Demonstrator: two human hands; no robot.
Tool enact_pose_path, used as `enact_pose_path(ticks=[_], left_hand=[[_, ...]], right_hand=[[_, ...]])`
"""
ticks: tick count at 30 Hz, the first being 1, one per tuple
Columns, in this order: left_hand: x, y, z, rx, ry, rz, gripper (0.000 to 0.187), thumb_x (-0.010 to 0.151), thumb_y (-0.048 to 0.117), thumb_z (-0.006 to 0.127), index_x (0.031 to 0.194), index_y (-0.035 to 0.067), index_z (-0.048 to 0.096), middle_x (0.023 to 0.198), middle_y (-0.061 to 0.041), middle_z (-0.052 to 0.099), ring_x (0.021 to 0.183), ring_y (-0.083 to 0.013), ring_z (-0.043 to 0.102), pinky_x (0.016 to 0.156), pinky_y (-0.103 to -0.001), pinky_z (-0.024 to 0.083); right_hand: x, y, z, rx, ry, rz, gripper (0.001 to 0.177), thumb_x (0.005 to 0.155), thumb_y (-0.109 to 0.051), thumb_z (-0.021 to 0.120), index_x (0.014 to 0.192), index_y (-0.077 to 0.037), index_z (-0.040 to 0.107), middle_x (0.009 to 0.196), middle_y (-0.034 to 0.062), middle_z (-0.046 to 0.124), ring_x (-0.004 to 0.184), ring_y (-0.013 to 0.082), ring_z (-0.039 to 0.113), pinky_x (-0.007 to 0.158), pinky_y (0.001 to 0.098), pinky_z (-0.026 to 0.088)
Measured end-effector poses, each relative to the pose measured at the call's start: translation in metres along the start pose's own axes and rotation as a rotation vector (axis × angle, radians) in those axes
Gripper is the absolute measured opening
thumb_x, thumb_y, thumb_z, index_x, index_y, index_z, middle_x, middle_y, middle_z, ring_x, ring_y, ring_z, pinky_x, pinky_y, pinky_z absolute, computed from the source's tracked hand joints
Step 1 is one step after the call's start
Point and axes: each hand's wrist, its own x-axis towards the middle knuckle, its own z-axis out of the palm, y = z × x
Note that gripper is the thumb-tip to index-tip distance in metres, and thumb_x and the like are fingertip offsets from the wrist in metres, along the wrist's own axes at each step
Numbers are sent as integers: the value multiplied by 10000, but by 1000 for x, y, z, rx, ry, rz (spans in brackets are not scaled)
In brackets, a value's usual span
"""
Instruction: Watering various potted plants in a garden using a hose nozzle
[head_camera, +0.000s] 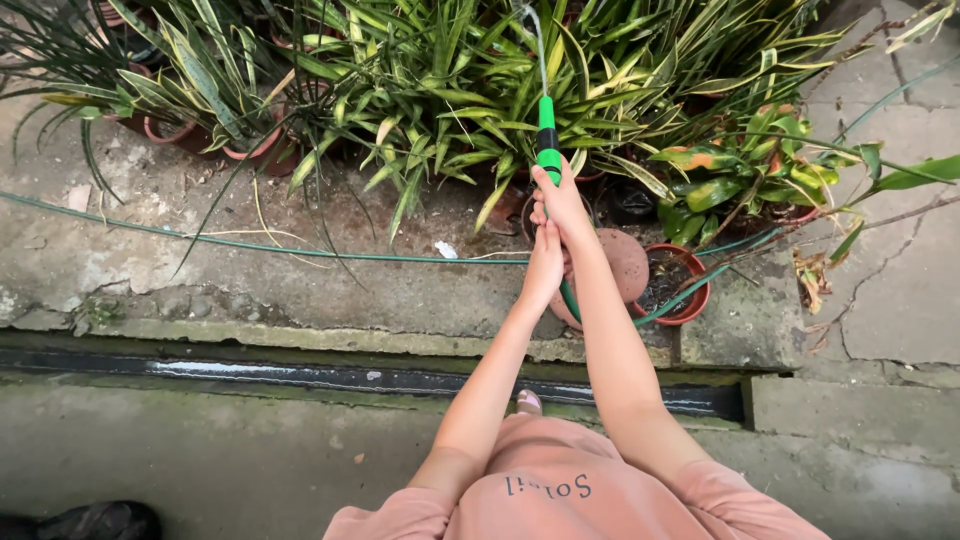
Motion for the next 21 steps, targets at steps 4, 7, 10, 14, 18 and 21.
enact_pose_path(ticks=[4, 7, 10, 14, 18, 21], left_hand=[[8, -9, 2, -9, 3, 17, 513, 938, 503, 204, 1164, 105, 435, 911, -273, 613, 793, -385, 634, 691, -448, 547], [8, -10, 3, -34, 6, 18, 507, 938, 499, 207, 1154, 102, 436, 895, -278, 612, 795, -388, 633, 667, -443, 552], [17, -21, 6, -29, -2, 31, 491, 941, 503, 206, 1130, 115, 440, 862, -271, 613, 746, -376, 639, 627, -438, 560], [10, -11, 6, -14, -9, 24, 526, 939, 508, 205, 1251, 125, 386, 896, -269, 611, 779, -373, 636, 631, -439, 557], [-15, 19, -1, -15, -3, 14, 553, 932, 507, 207, 1302, 123, 352, 898, -256, 612, 776, -362, 638, 620, -427, 558], [-23, 27, -1, -8, -8, 16, 558, 933, 494, 206, 1321, 117, 343, 908, -274, 605, 773, -372, 633, 630, -425, 557]], right_hand=[[-2, -3, -1, 10, 0, -3, 644, 919, -239, 543, 1407, -141, 134, 617, 63, 423, 289, 139, 429, 249, 277, 405], [-5, -6, 0, 4, 7, -3, 643, 920, -238, 538, 1408, -136, 132, 619, 61, 426, 291, 135, 431, 250, 274, 406], [-9, -12, 0, -5, 15, -3, 658, 918, -244, 542, 1411, -135, 120, 622, 61, 434, 288, 134, 431, 246, 271, 407], [-9, -13, 0, -9, 15, -11, 665, 919, -241, 540, 1414, -122, 112, 620, 64, 437, 288, 132, 435, 251, 271, 406], [-17, -21, 2, -17, 21, -20, 665, 920, -233, 531, 1413, -106, 103, 628, 58, 441, 293, 120, 441, 253, 258, 406], [-15, -21, 2, -8, 16, -40, 666, 922, -230, 534, 1414, -108, 102, 624, 63, 435, 286, 130, 434, 248, 262, 399]])
